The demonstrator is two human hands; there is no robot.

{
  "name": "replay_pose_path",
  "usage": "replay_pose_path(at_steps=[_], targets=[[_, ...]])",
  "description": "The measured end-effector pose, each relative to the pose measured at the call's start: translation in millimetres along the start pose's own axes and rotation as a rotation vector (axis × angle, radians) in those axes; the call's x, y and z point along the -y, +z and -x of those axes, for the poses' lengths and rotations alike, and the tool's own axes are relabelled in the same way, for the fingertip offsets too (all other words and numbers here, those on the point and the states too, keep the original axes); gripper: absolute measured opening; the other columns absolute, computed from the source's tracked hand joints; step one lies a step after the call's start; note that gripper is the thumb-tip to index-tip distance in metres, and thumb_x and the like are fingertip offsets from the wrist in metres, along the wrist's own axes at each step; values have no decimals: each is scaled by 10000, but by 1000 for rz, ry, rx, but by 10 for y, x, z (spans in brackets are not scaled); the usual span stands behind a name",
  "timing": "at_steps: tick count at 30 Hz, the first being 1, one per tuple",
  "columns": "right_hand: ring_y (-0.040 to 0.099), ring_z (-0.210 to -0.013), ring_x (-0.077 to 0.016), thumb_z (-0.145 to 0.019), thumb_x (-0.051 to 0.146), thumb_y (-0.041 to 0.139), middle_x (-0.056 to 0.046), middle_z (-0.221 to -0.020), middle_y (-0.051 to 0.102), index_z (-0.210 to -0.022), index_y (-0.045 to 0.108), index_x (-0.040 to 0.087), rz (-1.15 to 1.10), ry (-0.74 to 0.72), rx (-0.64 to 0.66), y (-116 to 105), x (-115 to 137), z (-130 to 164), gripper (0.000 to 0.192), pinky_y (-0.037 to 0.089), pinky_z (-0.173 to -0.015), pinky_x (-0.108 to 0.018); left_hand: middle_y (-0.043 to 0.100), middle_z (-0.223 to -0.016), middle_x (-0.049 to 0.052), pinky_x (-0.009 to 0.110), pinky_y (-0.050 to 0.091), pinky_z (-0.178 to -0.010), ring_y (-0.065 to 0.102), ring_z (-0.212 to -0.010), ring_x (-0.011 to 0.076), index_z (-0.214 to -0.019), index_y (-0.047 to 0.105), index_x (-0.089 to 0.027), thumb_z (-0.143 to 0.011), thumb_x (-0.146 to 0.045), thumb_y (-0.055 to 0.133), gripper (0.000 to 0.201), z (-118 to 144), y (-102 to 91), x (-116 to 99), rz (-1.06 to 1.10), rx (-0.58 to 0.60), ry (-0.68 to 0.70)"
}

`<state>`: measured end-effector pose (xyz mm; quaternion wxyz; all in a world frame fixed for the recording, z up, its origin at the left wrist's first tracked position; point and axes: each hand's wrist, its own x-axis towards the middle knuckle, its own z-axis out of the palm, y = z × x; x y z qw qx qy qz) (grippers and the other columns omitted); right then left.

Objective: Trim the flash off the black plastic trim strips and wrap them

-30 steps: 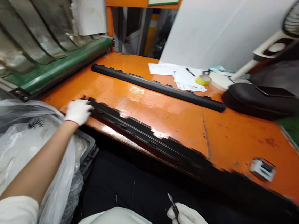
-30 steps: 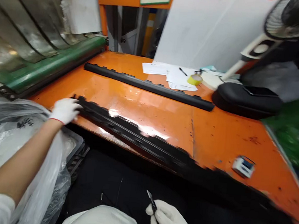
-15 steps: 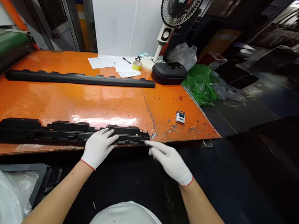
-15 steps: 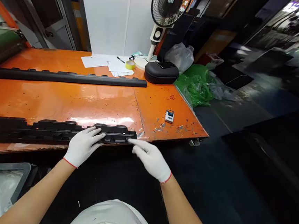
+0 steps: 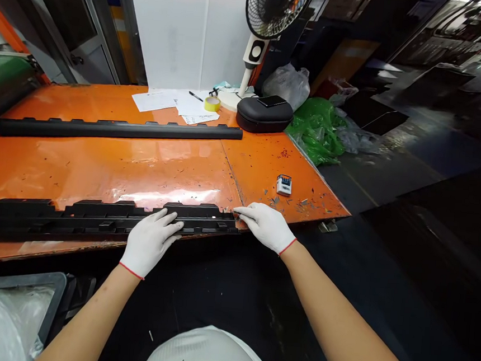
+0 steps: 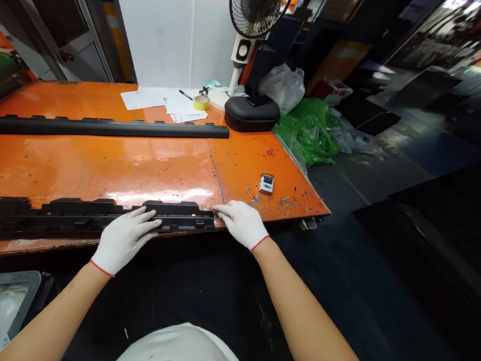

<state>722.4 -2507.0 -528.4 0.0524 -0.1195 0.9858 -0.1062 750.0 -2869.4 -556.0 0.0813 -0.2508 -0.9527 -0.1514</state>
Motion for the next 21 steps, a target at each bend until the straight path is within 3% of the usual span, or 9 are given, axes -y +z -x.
replay_pose_path(at_steps=[11,17,21], targets=[[710,-1142,-254,-1110,299,523,-84,-1170,799,-1363,817,302,-37,54,-8,-30,-219,-95,388,516,-952,-326,755,-1455,69,580,628,-1115,672,-1420,402,-1280,852,-318,-1047,-333,693,283,-48,-8,3,-62,24,43],[731,-1140,-239,-1093,384,561,-50,-1168,814,-1235,847,312,-184,121,-69,67,-86,-250,327,520,-938,-315,762,-1440,79,570,628,-1124,707,-1378,383,-1249,862,-320,-1058,-330,669,271,-91,48,-41,-87,-8,63],[727,-1156,-297,-1050,282,556,-106,-1232,789,-1350,804,298,-77,310,-93,81,-119,-463,390,521,-865,-355,759,-1442,89,561,625,-1138,719,-1359,387,-1249,867,-306,-1058,-358,662,285,-151,14,-114,-44,11,35]])
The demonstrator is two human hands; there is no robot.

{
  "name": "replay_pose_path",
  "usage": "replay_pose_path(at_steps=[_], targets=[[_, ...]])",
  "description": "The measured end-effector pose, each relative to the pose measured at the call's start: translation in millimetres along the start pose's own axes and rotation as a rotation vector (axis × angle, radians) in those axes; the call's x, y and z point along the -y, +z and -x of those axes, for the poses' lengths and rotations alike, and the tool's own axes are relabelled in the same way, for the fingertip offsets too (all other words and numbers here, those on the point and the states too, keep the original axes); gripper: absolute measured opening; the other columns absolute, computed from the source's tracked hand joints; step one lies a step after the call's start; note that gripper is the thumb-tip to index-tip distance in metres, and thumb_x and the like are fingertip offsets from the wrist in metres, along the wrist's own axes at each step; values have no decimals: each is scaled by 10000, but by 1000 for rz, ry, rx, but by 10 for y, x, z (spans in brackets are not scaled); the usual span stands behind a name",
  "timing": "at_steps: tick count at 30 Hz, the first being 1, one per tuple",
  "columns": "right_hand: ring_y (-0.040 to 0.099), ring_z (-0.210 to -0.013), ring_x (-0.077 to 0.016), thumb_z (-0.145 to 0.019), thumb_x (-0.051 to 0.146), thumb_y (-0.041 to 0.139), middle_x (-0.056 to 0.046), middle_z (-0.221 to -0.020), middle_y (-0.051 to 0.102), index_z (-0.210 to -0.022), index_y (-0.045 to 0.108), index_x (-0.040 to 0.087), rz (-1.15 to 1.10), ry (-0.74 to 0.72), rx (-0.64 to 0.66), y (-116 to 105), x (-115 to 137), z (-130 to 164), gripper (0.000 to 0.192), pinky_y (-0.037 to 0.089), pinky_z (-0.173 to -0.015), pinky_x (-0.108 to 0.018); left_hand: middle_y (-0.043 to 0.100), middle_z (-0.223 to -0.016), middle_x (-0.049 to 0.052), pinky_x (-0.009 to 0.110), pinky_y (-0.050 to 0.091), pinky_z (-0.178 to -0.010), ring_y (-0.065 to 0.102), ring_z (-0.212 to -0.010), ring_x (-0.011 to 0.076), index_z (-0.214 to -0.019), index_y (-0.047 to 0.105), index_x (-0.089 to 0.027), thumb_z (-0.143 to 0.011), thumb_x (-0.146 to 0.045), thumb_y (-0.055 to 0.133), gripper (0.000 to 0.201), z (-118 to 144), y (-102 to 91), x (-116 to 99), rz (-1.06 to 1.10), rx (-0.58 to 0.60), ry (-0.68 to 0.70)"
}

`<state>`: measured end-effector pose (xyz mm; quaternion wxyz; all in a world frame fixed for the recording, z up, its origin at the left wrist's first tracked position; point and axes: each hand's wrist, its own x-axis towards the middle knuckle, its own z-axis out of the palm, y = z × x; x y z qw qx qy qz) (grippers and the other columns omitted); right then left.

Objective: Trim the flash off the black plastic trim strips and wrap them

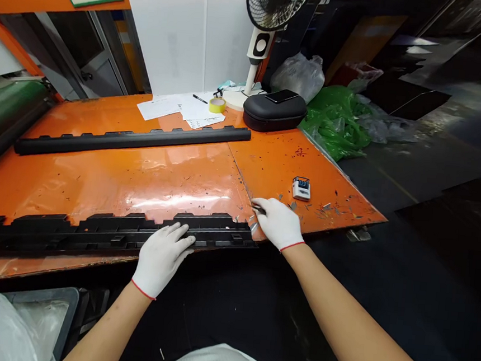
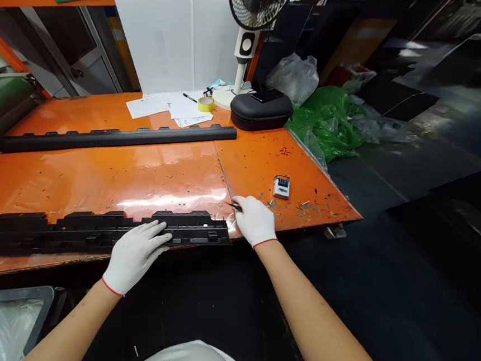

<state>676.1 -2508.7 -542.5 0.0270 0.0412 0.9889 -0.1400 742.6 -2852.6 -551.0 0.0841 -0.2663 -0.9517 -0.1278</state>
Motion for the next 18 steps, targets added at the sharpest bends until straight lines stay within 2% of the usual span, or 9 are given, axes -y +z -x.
replay_pose_path(at_steps=[3,6,8,10,13,15,18], targets=[[729,-1129,-330,-1049,285,526,-144,-1272,771,-1391,775,269,50,136,-63,1,-40,-145,423,508,-817,-378,803,-1359,60,528,637,-1127,745,-1315,386,-1254,868,-325,-1023,-548,693,365,-210,-161,65,178,130,-75],[729,-1097,-340,-1069,341,505,-161,-1254,771,-1349,785,250,53,169,-98,9,-51,-197,406,487,-774,-381,822,-1323,31,473,641,-1105,771,-1264,358,-1317,838,-322,-1005,-659,654,495,-734,-360,319,328,254,-209],[730,-1090,-341,-1077,351,496,-158,-1241,774,-1324,789,249,44,174,-123,9,-45,-194,397,470,-752,-380,739,-1489,81,479,567,-1199,689,-1397,368,-1451,760,-250,-1011,-609,651,578,-1243,-433,591,244,224,-260],[732,-1083,-334,-1076,339,502,-151,-1221,780,-1286,796,247,36,173,-136,-8,-43,-185,373,459,-740,-374,569,-1674,161,494,406,-1333,517,-1572,388,-1601,613,-157,-967,-486,727,723,-1784,-435,908,55,186,-239],[738,-1046,-324,-1080,324,510,-147,-1159,787,-1204,809,236,32,164,-135,-64,-62,-189,335,451,-721,-369,332,-1799,256,546,305,-1366,326,-1673,436,-1698,431,-76,-894,-449,818,968,-2455,-364,1364,-160,216,-293],[740,-1028,-316,-1090,325,508,-139,-1140,791,-1174,811,240,20,165,-138,-104,-84,-204,325,446,-715,-367,274,-1811,292,614,308,-1340,277,-1682,461,-1711,372,-50,-919,-522,786,1010,-2747,-311,1604,-246,229,-331],[741,-1022,-292,-1091,319,531,-116,-1143,795,-1172,807,252,0,177,-144,-127,-126,-239,295,436,-724,-350,307,-1801,284,654,314,-1315,274,-1676,441,-1702,369,-78,-972,-621,675,960,-3001,-250,1833,-332,218,-334]])
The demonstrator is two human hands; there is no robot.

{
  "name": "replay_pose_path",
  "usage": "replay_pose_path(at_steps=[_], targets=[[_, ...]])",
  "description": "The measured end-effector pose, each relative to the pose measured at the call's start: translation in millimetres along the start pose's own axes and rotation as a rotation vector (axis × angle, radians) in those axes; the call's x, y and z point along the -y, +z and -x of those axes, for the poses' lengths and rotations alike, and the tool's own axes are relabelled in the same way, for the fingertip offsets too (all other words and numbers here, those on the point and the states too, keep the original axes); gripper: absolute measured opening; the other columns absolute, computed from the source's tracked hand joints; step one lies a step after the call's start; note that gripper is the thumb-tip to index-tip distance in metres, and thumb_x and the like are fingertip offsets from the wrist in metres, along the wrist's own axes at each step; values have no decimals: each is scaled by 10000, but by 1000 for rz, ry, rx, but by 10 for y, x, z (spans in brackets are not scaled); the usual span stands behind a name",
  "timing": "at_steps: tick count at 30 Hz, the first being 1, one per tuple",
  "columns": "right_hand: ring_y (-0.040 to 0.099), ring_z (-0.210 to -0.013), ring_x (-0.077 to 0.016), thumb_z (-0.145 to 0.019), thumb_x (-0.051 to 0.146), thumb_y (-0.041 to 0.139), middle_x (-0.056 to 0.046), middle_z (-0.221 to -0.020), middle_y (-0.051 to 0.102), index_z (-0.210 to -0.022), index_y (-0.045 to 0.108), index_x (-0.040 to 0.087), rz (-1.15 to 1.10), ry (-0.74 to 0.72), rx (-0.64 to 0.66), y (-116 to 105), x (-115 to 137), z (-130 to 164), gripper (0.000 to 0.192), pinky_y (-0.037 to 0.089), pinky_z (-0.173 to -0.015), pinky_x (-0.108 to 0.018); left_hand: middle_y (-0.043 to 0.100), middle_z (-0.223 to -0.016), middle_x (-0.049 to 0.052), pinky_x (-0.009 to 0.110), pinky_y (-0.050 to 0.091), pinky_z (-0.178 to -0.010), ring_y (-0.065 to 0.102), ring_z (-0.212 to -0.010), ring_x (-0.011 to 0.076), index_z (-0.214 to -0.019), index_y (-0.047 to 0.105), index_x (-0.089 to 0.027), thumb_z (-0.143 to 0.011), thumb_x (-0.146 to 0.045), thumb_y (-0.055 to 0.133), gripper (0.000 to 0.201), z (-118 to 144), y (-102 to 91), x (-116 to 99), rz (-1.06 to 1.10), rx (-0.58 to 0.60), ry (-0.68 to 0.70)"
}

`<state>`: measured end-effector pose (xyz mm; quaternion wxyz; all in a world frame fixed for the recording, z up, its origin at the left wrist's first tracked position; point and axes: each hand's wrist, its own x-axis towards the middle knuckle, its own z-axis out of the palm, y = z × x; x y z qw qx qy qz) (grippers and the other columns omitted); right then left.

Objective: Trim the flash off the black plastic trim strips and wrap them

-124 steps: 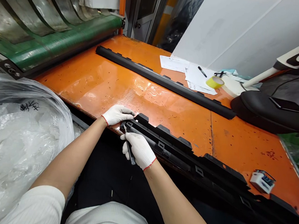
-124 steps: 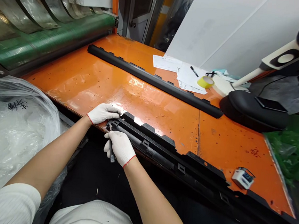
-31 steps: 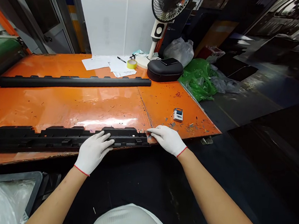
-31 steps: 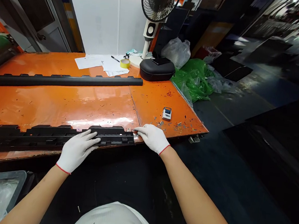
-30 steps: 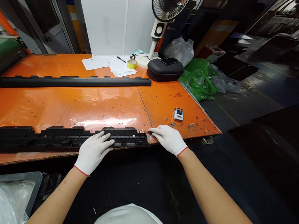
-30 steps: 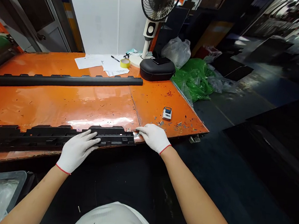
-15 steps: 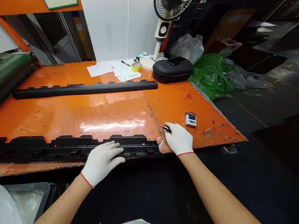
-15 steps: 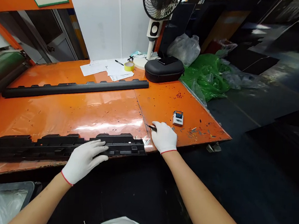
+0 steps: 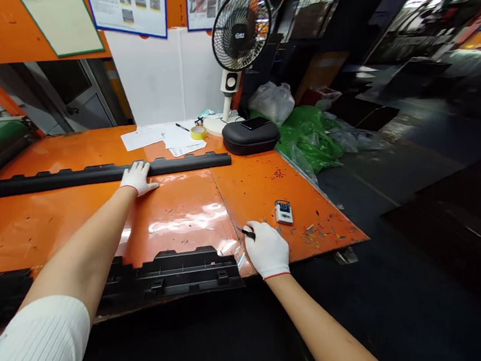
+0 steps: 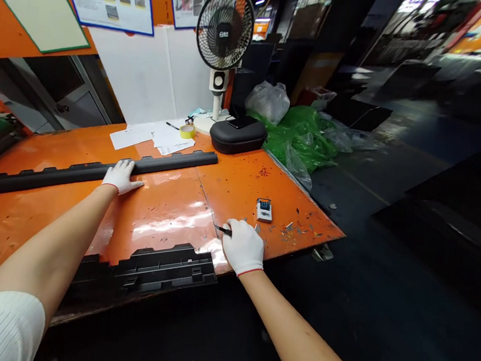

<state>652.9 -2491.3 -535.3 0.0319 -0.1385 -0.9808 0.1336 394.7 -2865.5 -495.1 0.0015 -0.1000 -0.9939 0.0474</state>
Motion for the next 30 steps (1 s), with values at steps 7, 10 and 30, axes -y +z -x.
replay_pose_path(at_steps=[7,10,30], targets=[[715,-987,-272,-1098,358,555,-100,-1065,796,-1211,801,230,-94,-12,-262,244,-204,-33,299,459,-775,-330,565,-1641,243,508,473,-1206,548,-1487,444,-1715,409,-154,-876,-765,679,1072,-145,-151,-67,-73,75,-2],[712,-931,-283,-1111,385,506,-105,-943,776,-1246,796,196,-167,-82,-504,374,-312,-14,372,491,-789,-352,611,-1626,180,489,507,-1168,593,-1455,462,-1751,385,-269,-665,-823,832,1299,23,-300,-131,-102,394,35],[736,-1012,-341,-880,286,606,-143,-1030,752,-1212,676,191,-374,-212,-604,452,-418,141,352,608,-894,-451,776,-1156,187,504,517,-994,716,-1150,377,-1243,793,-198,-994,-312,693,291,1222,-445,-744,-316,30,521]])
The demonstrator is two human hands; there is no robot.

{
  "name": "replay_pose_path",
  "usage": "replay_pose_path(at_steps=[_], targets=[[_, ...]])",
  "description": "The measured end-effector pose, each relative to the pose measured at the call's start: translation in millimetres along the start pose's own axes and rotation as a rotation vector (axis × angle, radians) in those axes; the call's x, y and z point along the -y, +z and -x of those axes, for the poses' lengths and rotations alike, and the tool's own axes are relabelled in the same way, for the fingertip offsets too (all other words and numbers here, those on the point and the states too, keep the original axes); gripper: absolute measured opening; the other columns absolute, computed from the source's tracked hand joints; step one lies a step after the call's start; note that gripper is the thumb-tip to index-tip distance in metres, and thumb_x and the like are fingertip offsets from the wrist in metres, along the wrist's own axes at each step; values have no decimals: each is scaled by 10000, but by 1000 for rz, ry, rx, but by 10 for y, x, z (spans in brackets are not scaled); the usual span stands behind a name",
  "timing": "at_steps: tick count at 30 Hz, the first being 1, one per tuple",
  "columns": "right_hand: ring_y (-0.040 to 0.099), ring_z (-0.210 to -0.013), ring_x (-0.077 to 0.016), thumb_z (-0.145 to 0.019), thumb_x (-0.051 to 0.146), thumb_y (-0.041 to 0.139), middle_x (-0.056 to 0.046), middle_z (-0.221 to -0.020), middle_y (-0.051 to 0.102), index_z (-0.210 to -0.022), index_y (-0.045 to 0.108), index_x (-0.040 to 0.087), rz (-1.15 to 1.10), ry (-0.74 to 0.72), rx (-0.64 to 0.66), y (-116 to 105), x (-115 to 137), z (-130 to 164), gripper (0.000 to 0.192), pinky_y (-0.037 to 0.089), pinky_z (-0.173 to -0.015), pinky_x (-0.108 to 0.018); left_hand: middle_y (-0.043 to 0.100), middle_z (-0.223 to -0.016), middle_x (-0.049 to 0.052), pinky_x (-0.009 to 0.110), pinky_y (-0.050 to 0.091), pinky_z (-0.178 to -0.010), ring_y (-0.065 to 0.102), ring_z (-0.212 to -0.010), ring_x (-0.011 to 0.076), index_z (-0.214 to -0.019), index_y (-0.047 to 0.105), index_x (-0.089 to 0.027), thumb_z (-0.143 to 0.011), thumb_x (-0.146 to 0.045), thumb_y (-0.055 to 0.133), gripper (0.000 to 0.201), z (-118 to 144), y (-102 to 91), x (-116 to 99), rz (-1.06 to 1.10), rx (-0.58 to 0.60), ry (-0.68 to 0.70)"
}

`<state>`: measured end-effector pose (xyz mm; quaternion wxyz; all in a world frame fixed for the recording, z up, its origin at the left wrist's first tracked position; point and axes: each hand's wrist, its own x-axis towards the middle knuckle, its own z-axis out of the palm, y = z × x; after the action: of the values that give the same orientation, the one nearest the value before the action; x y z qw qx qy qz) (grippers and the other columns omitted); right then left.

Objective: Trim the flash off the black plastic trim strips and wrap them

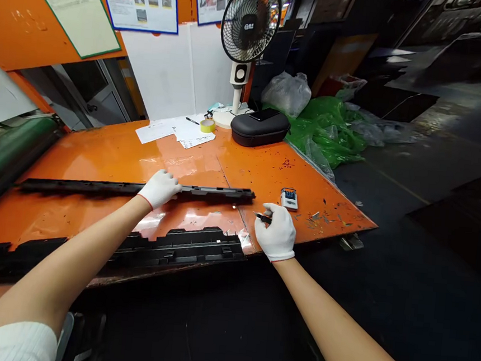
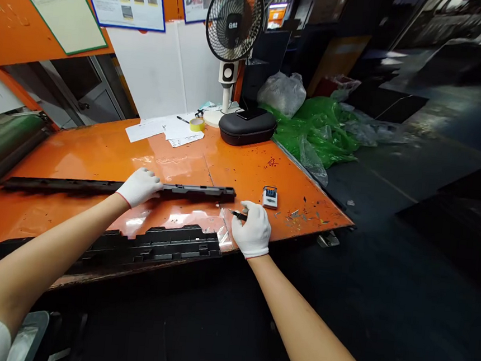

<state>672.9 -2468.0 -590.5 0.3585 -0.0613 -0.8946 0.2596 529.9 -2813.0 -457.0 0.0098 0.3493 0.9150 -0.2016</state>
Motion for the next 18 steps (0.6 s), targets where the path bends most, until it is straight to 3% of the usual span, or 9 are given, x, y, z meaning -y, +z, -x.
replay_pose_path(at_steps=[3,7,9,11,13,15,18], targets=[[765,-1025,-334,-938,327,584,-149,-1078,790,-1195,688,205,-60,0,73,15,-45,25,303,617,-908,-441,779,-1142,170,451,548,-883,744,-1081,342,-1170,811,-221,-1068,-262,499,331,346,206,113,46,52,-102],[776,-1033,-331,-937,379,631,-132,-1110,805,-1272,686,220,-65,30,218,16,-43,-6,375,623,-890,-433,780,-1255,123,420,583,-905,744,-1137,334,-1201,821,-256,-985,-349,580,337,687,311,164,178,191,-244],[773,-1026,-336,-911,402,679,-128,-1097,799,-1302,681,208,-78,32,286,15,-22,-44,436,628,-883,-444,760,-1357,102,428,595,-965,728,-1198,337,-1305,806,-276,-948,-360,586,428,768,310,99,249,192,-294],[768,-1003,-332,-887,420,719,-124,-1088,792,-1287,689,197,-130,8,338,10,-4,-78,458,632,-885,-456,716,-1471,87,440,584,-1055,690,-1286,336,-1468,734,-296,-958,-377,561,544,779,320,-18,317,104,-284],[762,-986,-312,-915,430,713,-109,-1075,790,-1201,723,211,-229,-49,381,-8,7,-98,361,632,-899,-453,640,-1595,87,456,534,-1168,633,-1394,344,-1586,646,-299,-997,-437,543,614,731,360,-149,358,44,-231],[758,-993,-285,-992,429,655,-87,-1067,799,-1119,762,240,-334,-124,418,-38,13,-106,251,625,-928,-432,564,-1681,99,478,445,-1274,559,-1499,366,-1615,626,-292,-1023,-491,545,629,651,421,-253,358,63,-193],[748,-1018,-265,-1086,407,551,-75,-1070,815,-1118,819,263,-341,-217,446,-79,25,-140,306,600,-965,-410,538,-1706,113,507,376,-1325,504,-1563,394,-1567,683,-293,-1059,-480,523,565,547,511,-313,359,100,-225]])
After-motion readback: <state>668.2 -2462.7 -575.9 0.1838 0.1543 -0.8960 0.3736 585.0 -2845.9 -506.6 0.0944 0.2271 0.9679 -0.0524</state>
